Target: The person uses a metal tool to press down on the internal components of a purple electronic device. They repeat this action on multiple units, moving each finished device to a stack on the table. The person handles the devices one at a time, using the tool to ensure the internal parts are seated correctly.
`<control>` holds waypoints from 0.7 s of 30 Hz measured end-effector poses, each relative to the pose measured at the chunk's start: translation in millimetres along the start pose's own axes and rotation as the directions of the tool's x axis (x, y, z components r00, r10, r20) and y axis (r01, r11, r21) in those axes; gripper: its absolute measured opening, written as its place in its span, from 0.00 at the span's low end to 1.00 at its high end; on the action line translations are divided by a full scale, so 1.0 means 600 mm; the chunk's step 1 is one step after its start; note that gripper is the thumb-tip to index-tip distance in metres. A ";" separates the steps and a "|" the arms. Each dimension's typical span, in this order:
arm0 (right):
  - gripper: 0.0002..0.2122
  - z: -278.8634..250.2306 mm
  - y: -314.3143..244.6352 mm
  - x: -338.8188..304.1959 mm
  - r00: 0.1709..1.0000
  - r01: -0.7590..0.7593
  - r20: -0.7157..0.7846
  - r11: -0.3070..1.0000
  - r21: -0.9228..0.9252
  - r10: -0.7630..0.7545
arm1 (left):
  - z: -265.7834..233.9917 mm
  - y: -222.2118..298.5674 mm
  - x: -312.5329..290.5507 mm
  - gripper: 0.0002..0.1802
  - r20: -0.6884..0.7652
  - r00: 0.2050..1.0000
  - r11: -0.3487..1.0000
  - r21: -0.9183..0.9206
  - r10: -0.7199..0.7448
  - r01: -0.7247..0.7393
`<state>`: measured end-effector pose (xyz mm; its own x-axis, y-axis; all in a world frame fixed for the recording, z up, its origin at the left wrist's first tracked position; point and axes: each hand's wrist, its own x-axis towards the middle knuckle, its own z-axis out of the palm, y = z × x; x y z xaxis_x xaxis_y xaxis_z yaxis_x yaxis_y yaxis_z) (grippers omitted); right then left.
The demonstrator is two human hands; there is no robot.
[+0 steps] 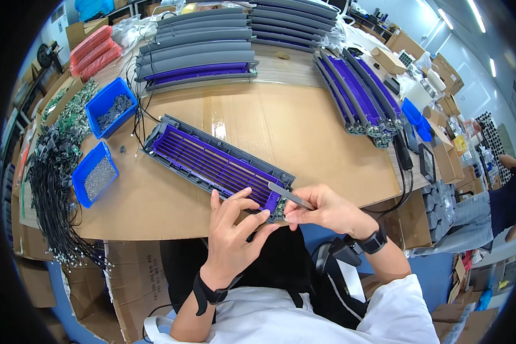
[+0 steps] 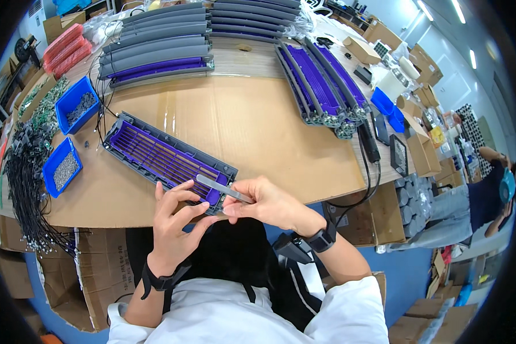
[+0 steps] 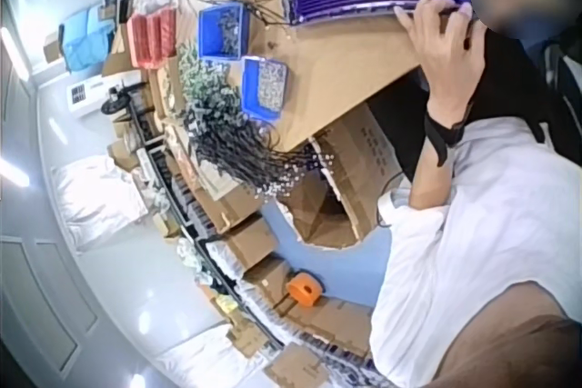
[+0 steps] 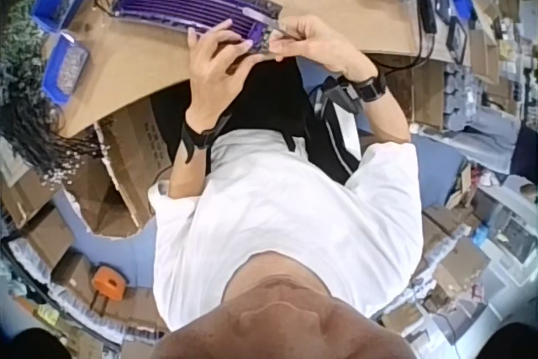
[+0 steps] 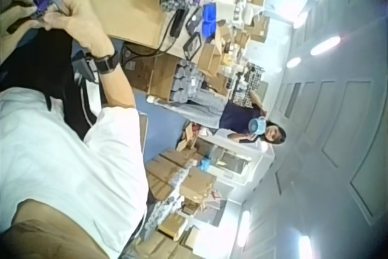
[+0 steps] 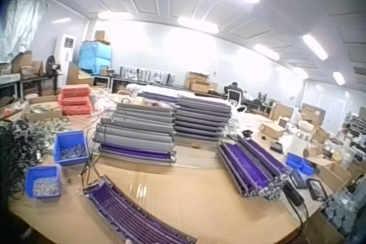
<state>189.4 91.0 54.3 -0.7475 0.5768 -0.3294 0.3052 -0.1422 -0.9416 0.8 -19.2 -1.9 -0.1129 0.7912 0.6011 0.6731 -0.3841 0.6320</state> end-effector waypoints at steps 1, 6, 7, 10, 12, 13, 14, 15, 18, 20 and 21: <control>0.02 0.007 0.000 0.002 0.997 0.050 -0.061 0.999 -0.015 -0.051 | -0.001 -0.001 0.000 0.14 0.006 1.000 1.000 0.004 0.002 -0.002; 0.08 0.020 0.023 0.023 0.833 0.363 -0.134 0.714 -0.599 -0.536 | -0.002 0.000 0.002 0.12 -0.006 1.000 1.000 0.003 0.008 -0.008; 0.10 0.020 0.029 0.024 0.788 0.396 -0.123 0.651 -0.648 -0.603 | -0.002 0.002 0.006 0.12 -0.005 1.000 1.000 0.010 0.013 -0.013; 0.12 0.015 0.037 0.026 0.777 0.416 -0.105 0.631 -0.655 -0.621 | -0.003 0.005 0.012 0.11 0.036 0.999 0.998 0.057 -0.003 0.001; 0.13 0.012 0.039 0.028 0.775 0.437 -0.082 0.626 -0.646 -0.626 | -0.002 0.005 0.011 0.11 0.057 0.998 0.996 0.093 -0.002 -0.003; 0.13 0.010 0.039 0.030 0.774 0.447 -0.071 0.623 -0.641 -0.629 | -0.001 0.005 0.011 0.11 0.069 0.998 0.994 0.111 -0.001 -0.006; 0.13 0.007 0.038 0.030 0.773 0.450 -0.053 0.605 -0.656 -0.632 | -0.001 0.006 0.011 0.11 0.075 0.997 0.992 0.127 -0.001 -0.009; 0.12 0.005 0.037 0.031 0.772 0.453 -0.035 0.587 -0.671 -0.635 | -0.001 0.008 0.011 0.11 0.081 0.997 0.990 0.143 0.000 -0.012; 0.11 -0.003 0.032 0.032 0.769 0.460 0.016 0.536 -0.708 -0.639 | 0.000 0.008 0.011 0.11 0.099 0.995 0.985 0.171 0.004 -0.021; 0.11 -0.004 0.028 0.033 0.770 0.460 0.039 0.512 -0.725 -0.637 | 0.000 0.009 0.011 0.11 0.109 0.994 0.983 0.182 0.006 -0.026; 0.10 -0.004 0.027 0.034 0.773 0.459 0.047 0.506 -0.731 -0.633 | -0.001 0.010 0.011 0.11 0.112 0.994 0.982 0.187 0.006 -0.027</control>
<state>180.7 102.4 32.6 -0.7982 0.4982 0.3386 0.2427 0.7804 -0.5762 3.3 -16.4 6.2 -0.0259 0.8371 0.5464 0.8007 -0.3098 0.5126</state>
